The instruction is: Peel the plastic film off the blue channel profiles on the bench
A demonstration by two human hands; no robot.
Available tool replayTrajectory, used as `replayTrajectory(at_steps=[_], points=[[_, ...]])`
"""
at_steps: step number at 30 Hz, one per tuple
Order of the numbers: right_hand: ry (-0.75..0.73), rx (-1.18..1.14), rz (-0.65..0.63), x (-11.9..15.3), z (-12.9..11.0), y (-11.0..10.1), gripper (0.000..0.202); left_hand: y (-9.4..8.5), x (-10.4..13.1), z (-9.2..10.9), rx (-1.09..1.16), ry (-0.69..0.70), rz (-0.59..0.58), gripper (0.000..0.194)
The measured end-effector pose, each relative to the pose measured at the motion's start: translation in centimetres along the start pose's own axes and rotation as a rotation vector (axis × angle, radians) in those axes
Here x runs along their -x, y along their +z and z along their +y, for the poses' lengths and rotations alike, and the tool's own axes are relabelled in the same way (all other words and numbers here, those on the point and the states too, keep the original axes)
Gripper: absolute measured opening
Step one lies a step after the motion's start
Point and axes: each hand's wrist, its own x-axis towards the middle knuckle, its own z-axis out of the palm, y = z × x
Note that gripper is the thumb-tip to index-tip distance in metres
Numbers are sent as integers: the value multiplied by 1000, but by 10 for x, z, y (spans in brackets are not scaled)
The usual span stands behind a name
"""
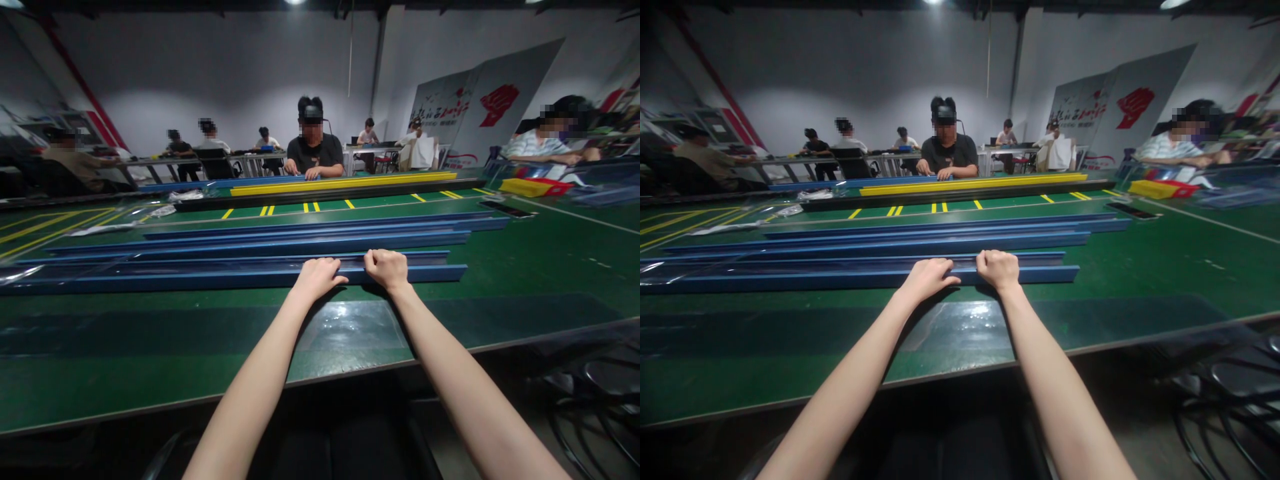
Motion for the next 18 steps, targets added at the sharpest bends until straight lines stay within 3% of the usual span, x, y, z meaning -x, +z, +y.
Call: replayTrajectory(at_steps=[10,15,18], points=[[239,83,72,0,40,-3,45,0,0,-4,-5,12,3,29],[203,58,91,2,43,-1,46,1,-1,-3,-13,-14,-20,28],[108,54,94,4,39,0,45,2,-2,-3,-16,-20,-25,28]])
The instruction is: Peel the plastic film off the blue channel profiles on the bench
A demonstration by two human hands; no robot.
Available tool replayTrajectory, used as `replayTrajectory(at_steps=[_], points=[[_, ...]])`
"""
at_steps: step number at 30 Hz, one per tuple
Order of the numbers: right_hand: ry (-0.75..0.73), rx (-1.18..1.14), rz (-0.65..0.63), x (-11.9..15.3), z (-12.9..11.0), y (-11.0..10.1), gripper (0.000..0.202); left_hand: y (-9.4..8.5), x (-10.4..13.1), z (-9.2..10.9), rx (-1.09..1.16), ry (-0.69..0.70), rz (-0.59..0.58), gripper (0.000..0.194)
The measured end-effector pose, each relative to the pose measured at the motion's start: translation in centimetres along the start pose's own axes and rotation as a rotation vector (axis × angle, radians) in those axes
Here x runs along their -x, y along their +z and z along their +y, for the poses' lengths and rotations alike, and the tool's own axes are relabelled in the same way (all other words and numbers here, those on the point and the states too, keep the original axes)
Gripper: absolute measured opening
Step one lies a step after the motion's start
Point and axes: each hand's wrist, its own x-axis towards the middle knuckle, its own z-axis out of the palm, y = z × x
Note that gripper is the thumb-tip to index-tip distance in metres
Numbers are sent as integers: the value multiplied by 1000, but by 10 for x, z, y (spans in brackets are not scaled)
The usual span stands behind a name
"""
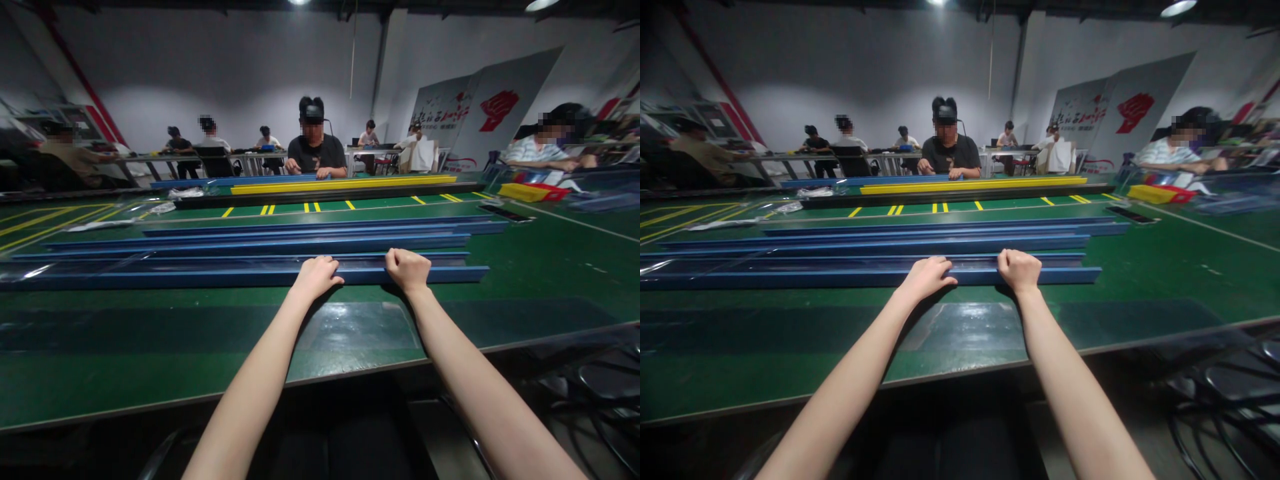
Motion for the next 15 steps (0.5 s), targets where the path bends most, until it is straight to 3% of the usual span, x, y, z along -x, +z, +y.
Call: replayTrajectory(at_steps=[7,15], points=[[-248,-62,-10,6,-31,-2,42,1,1,0,-21,15,32,28],[-126,-79,-49,-1,-36,2,43,1,1,-1,-39,24,51,30]])
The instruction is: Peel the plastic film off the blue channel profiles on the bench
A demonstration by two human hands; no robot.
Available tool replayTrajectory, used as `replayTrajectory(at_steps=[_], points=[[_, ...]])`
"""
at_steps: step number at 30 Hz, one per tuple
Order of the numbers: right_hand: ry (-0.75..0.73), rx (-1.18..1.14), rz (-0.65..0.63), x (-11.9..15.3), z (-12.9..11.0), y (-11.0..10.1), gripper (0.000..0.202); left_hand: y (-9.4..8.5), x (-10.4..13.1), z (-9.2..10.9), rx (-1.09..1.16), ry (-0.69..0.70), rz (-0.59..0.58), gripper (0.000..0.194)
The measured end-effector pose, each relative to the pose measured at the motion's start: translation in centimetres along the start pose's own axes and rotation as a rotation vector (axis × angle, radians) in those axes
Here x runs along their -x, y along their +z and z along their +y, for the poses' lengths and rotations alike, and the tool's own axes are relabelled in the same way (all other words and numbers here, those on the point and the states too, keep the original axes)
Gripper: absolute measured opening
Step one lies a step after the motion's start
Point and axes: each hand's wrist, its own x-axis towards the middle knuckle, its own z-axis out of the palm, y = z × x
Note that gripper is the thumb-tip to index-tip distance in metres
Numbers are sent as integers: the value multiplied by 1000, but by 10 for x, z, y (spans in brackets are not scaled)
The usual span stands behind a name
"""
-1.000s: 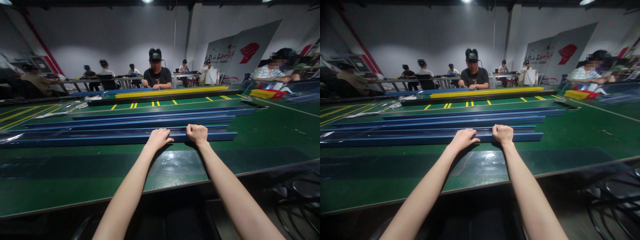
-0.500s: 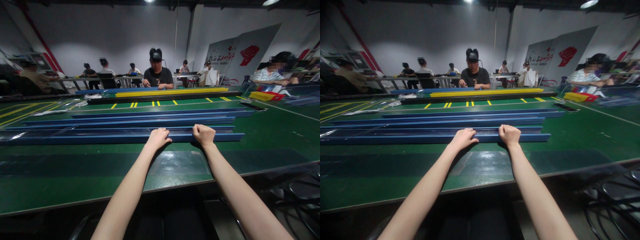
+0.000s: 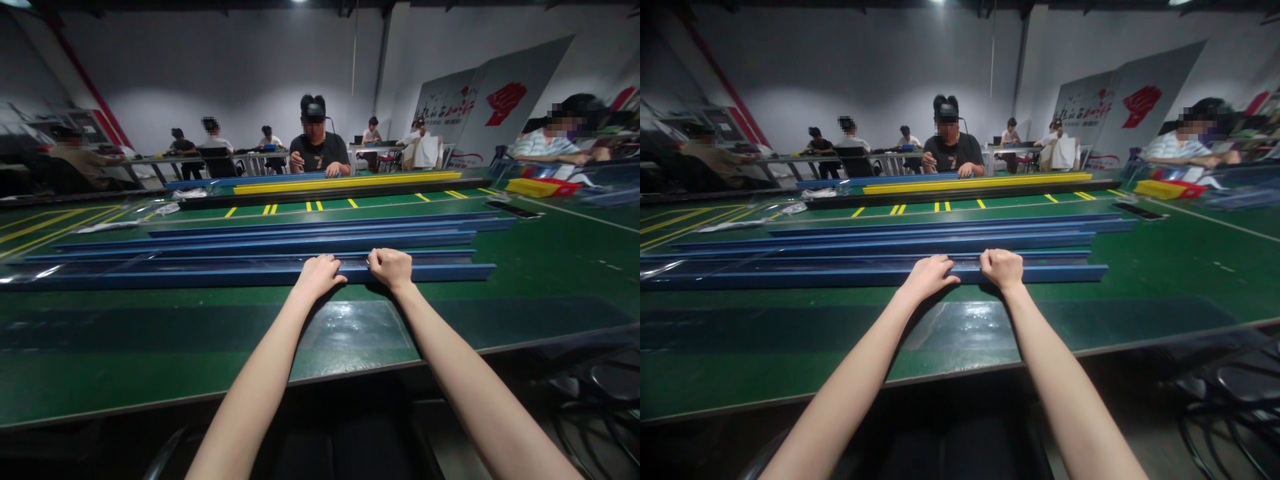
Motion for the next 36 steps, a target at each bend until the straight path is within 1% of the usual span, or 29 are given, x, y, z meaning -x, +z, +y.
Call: replayTrajectory(at_steps=[6,12,18,27,36], points=[[79,14,25,0,10,0,42,3,-1,-1,5,40,55,33],[227,65,85,-1,27,-1,40,4,-1,-1,2,93,64,25],[227,55,102,0,30,-2,39,3,-2,0,20,97,45,19],[236,47,95,1,30,-1,40,0,-2,2,-4,28,-14,22],[235,50,87,2,28,-4,40,1,-2,1,-4,7,-41,25]])
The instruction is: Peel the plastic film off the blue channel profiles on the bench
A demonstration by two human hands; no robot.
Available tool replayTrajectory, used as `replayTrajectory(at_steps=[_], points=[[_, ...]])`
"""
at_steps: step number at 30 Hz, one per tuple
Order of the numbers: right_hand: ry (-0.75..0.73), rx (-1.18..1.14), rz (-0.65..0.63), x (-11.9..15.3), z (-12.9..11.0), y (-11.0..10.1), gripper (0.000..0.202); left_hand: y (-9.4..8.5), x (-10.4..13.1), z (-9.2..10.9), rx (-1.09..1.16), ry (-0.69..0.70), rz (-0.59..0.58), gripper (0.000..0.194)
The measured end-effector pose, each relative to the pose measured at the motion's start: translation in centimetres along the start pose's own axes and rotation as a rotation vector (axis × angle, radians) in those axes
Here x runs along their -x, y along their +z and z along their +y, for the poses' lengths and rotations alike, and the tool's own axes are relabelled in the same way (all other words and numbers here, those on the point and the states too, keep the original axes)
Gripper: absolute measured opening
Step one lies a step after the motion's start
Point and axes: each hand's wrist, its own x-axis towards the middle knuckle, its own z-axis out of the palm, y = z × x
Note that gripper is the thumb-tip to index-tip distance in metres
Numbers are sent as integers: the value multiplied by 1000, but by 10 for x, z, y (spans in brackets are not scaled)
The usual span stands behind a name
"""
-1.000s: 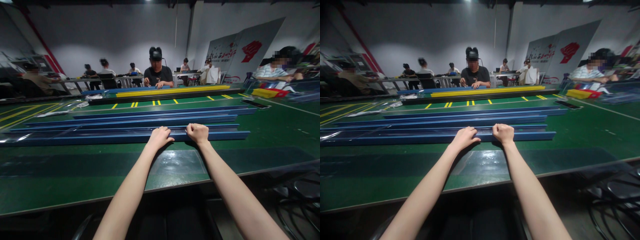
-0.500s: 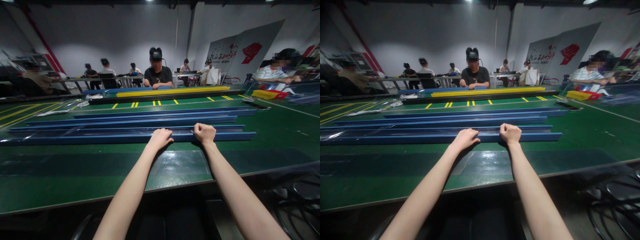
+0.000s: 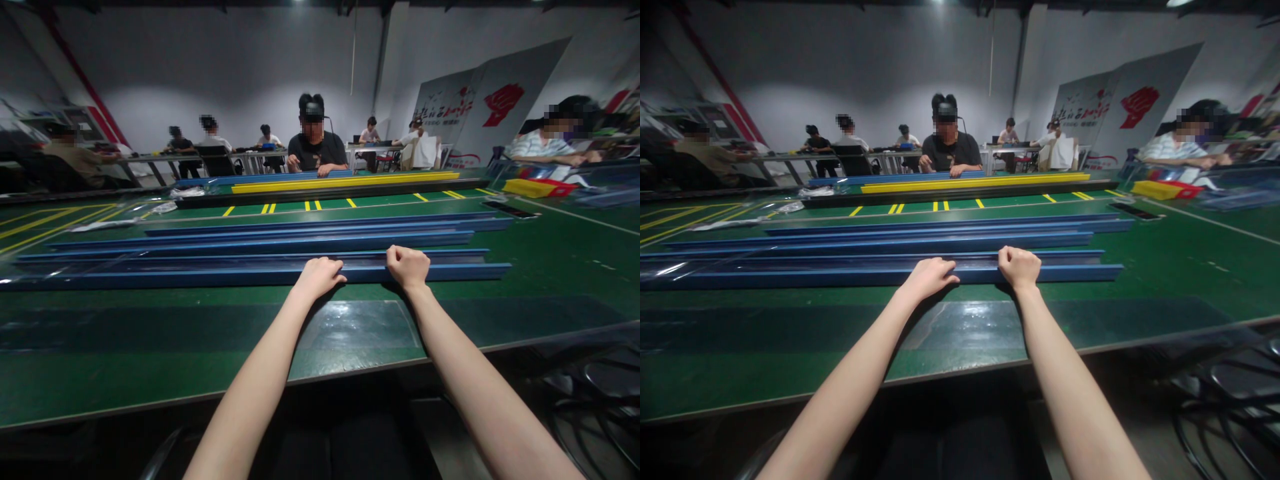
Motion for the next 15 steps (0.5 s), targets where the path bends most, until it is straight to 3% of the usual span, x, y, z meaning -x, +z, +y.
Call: replayTrajectory(at_steps=[15], points=[[0,3,-23,0,0,-1,40,1,0,-1,84,-47,0,30]])
